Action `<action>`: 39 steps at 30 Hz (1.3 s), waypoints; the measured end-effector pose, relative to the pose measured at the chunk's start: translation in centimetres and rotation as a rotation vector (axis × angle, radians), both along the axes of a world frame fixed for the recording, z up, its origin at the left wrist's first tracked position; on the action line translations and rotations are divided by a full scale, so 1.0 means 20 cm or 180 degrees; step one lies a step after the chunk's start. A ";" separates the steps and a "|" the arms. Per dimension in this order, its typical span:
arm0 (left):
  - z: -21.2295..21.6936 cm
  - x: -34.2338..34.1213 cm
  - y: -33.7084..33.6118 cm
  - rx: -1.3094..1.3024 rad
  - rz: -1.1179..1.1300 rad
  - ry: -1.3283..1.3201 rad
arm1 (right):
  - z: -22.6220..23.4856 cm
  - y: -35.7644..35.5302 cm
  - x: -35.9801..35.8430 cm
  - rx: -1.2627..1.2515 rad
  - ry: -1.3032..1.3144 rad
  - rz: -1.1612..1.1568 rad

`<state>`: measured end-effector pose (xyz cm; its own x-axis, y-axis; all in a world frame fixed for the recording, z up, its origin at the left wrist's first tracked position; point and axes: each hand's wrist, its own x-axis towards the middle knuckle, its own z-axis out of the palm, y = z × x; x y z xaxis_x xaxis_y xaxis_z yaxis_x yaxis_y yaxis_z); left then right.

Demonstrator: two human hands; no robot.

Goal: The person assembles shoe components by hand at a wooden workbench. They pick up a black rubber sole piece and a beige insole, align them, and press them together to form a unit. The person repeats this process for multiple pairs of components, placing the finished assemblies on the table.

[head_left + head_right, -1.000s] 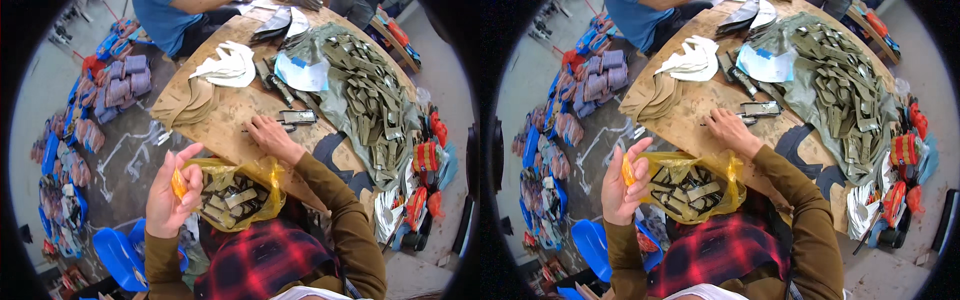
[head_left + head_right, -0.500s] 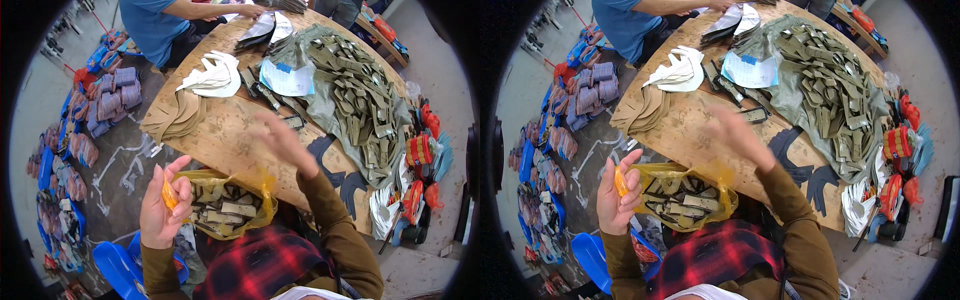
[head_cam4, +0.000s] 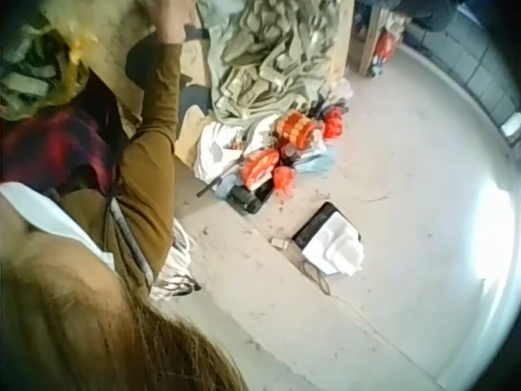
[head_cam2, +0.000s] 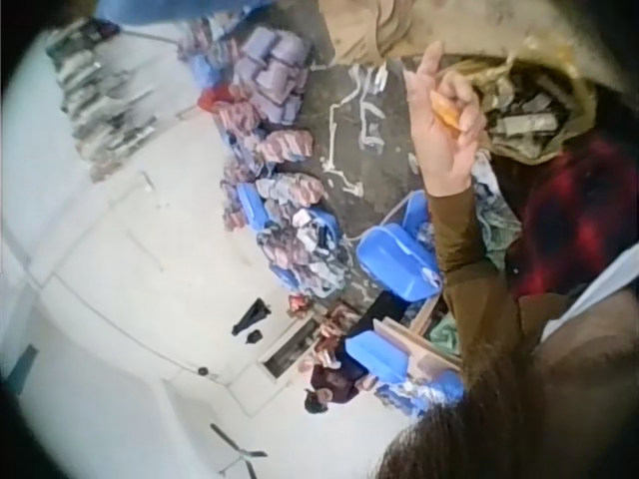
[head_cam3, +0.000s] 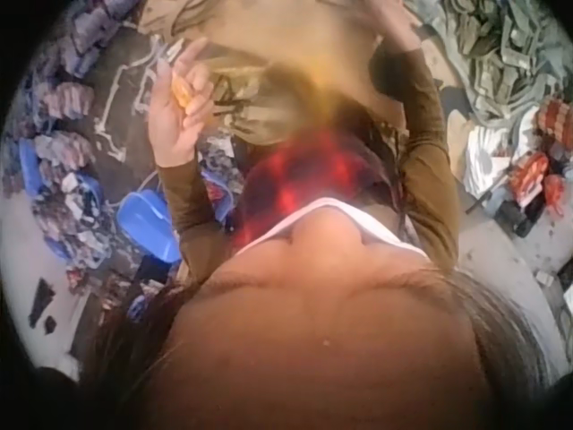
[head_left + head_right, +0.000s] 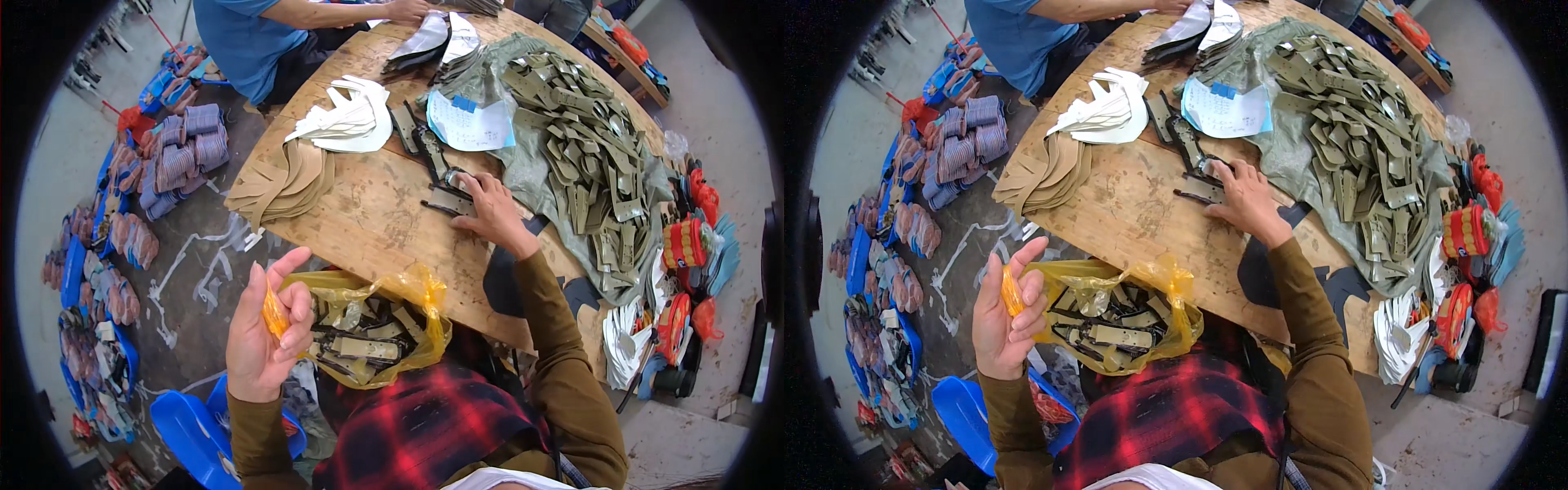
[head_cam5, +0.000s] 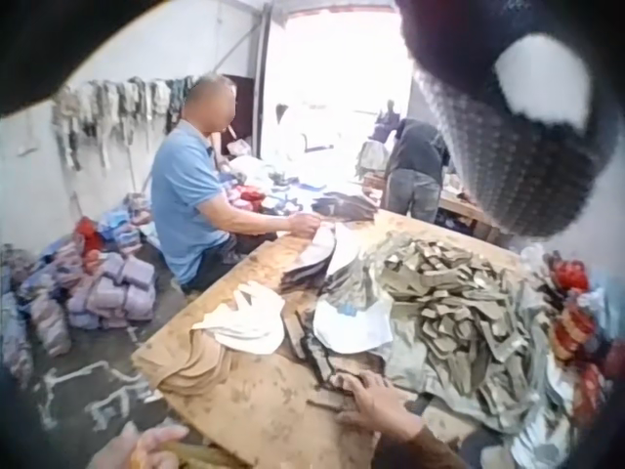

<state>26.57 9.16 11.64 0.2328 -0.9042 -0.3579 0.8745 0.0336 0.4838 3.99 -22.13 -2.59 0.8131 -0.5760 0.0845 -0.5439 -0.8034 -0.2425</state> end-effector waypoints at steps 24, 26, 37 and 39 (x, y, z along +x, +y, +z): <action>0.00 0.03 -0.02 0.0036 -0.0067 0.0036 | 0.03 0.04 0.47 0.0096 -0.0888 -0.0580; 0.01 0.04 -0.03 0.0022 -0.0129 0.0032 | -0.05 -0.05 0.54 -0.0590 -0.0588 -0.0907; -0.02 0.07 0.00 -0.0061 -0.0083 0.0129 | -0.02 -0.05 0.67 -0.0116 -0.1503 -0.0719; -0.01 0.06 -0.02 -0.0073 -0.0120 0.0166 | -0.04 -0.08 0.81 -0.0504 -0.1059 -0.0767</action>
<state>27.74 8.69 11.35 0.1800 -0.9201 -0.3479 0.8994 0.0107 0.4371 20.23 -23.65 -3.31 0.5706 -0.7048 0.4215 -0.6335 -0.7044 -0.3202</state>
